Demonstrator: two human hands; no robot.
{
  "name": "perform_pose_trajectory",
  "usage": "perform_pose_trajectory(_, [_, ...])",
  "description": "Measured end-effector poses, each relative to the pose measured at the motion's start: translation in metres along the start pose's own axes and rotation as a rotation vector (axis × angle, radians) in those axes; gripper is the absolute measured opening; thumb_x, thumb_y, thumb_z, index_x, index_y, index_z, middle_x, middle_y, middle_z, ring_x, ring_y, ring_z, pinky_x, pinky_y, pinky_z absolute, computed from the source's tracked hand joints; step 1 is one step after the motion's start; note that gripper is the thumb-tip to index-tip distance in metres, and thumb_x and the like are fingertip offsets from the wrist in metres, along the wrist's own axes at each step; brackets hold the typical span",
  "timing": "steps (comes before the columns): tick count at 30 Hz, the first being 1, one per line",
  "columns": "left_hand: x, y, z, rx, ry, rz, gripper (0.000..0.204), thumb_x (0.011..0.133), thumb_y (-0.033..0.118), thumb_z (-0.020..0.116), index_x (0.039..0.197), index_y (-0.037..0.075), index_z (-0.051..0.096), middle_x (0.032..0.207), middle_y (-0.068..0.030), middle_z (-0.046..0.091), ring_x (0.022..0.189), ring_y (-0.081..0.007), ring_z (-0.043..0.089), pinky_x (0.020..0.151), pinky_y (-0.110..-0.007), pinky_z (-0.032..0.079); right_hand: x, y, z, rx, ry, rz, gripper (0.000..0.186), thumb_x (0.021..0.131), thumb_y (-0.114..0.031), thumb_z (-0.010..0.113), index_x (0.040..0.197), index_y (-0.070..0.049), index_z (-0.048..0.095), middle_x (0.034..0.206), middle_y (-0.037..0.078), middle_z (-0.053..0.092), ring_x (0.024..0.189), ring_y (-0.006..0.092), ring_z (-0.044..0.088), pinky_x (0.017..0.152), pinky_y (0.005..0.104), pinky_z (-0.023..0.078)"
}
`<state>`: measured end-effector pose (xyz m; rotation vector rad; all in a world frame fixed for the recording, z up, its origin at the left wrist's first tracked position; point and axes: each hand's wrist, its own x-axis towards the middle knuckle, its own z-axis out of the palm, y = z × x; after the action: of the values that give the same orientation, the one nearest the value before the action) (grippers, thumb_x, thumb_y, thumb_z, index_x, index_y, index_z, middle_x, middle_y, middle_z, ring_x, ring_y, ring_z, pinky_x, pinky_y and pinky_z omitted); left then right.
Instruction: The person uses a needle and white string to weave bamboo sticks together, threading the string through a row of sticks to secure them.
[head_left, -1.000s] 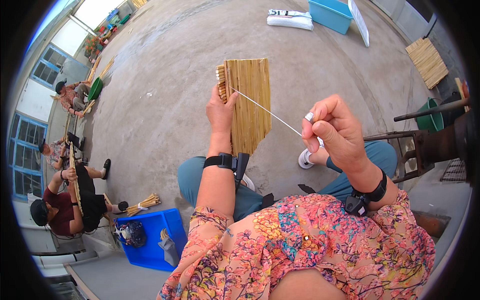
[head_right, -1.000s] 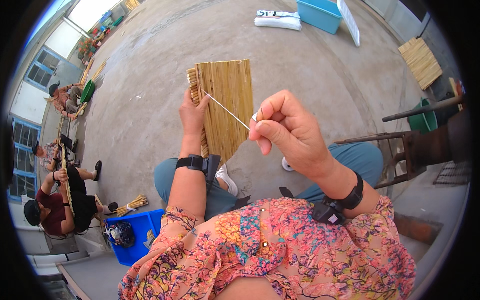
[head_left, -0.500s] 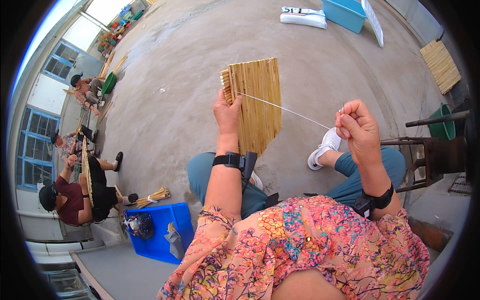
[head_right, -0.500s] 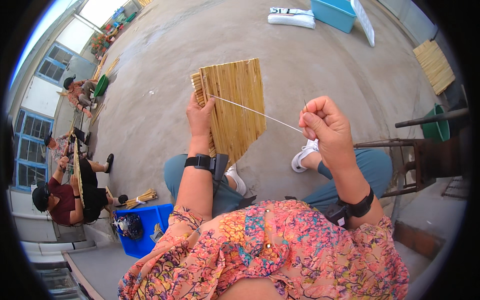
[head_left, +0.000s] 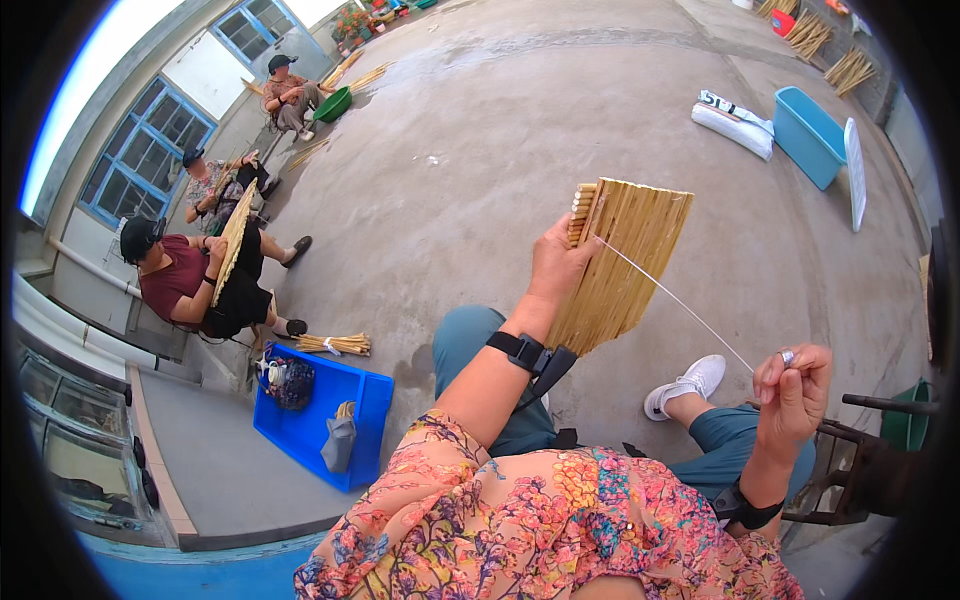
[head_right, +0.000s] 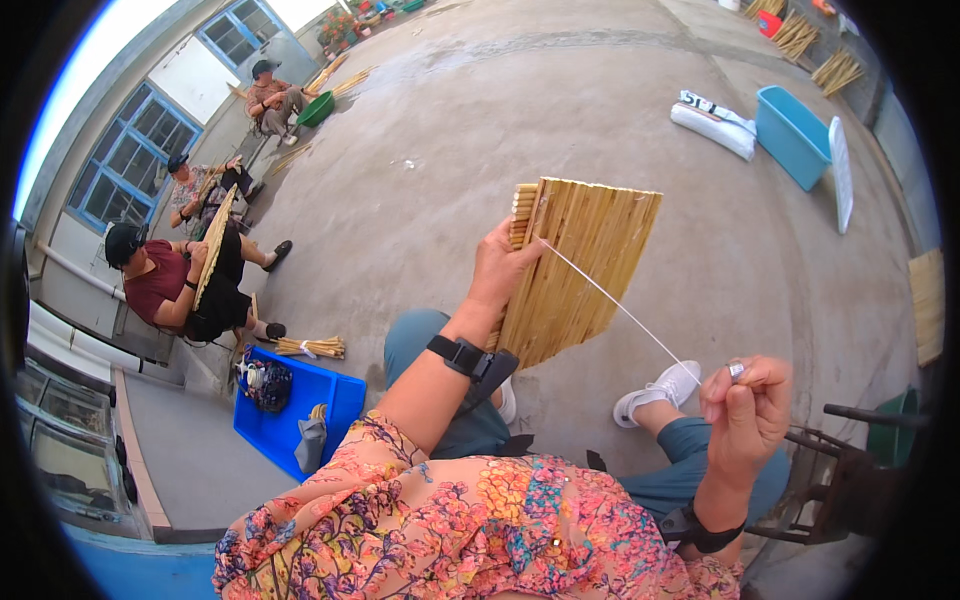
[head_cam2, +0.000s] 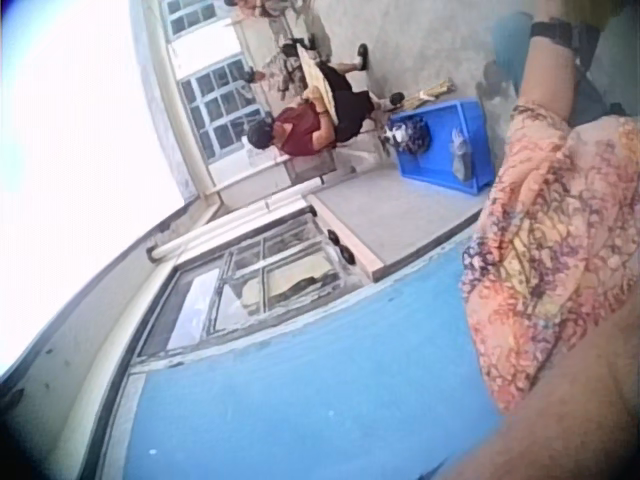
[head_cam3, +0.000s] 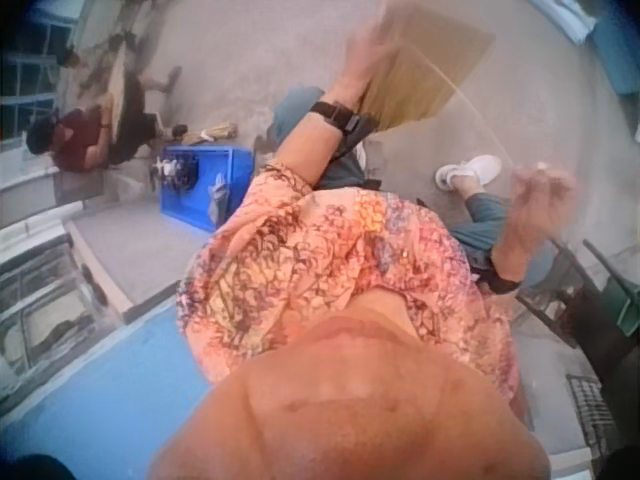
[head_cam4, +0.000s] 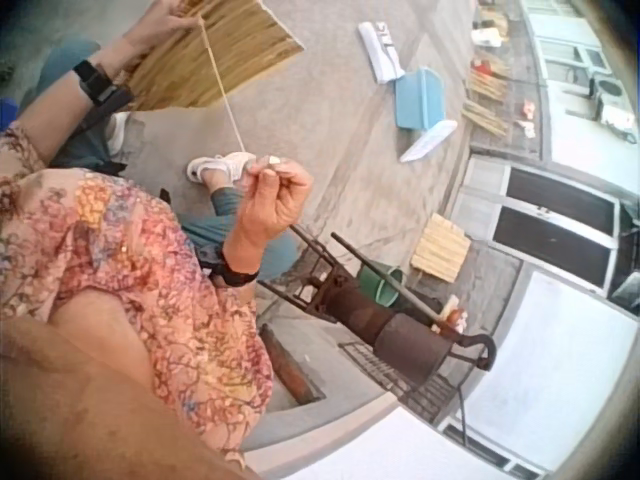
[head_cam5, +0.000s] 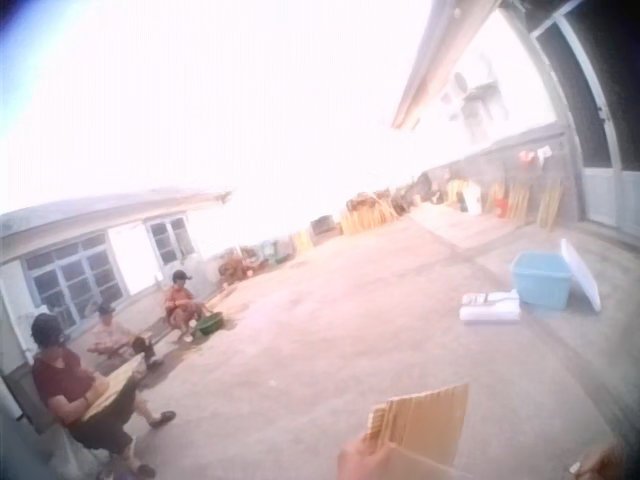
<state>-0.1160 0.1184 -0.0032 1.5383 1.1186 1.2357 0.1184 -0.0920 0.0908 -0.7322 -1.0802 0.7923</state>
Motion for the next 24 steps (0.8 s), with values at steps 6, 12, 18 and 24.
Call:
perform_pose_trajectory(6, [-0.016,-0.009,0.005,-0.365,0.005,-0.186,0.031,0.075,0.004,0.065,0.105,-0.002,0.058,0.089,-0.0058,0.066,0.078,-0.0109,0.06,0.071,-0.026,0.049,0.003,0.011,-0.003,0.027,0.014,0.089,0.011,0.091,-0.009,0.053,0.095,-0.005,0.044,0.072,0.007,0.05,0.052,0.0099,0.043,0.047,0.0227,0.036])
perform_pose_trajectory(12, [-0.037,-0.045,0.018,-0.185,-0.064,-0.212,0.032,0.077,-0.001,0.062,0.108,-0.003,0.054,0.094,-0.0059,0.063,0.082,-0.0119,0.059,0.074,-0.026,0.049,-0.004,0.013,-0.014,0.052,0.101,0.174,0.007,0.092,-0.007,0.05,0.095,-0.005,0.044,0.071,0.006,0.05,0.054,0.0089,0.042,0.049,0.0221,0.033])
perform_pose_trajectory(18, [-0.046,-0.049,0.005,-0.334,-0.023,-0.221,0.039,0.077,0.008,0.065,0.113,-0.001,0.052,0.093,-0.0058,0.064,0.081,-0.0119,0.059,0.074,-0.027,0.048,-0.003,0.015,-0.004,0.068,0.086,0.258,0.005,0.092,-0.005,0.05,0.093,-0.004,0.045,0.071,0.005,0.049,0.055,0.0081,0.04,0.051,0.0216,0.033])
perform_pose_trajectory(24, [-0.041,-0.045,-0.01,-0.264,-0.01,-0.237,0.035,0.079,-0.002,0.061,0.112,-0.004,0.05,0.099,-0.0105,0.062,0.085,-0.0175,0.062,0.074,-0.03,0.053,0.0,0.005,0.014,-0.049,0.064,0.257,0.006,0.089,0.0,0.051,0.094,-0.002,0.048,0.074,0.005,0.053,0.057,0.0062,0.04,0.052,0.018,0.033])
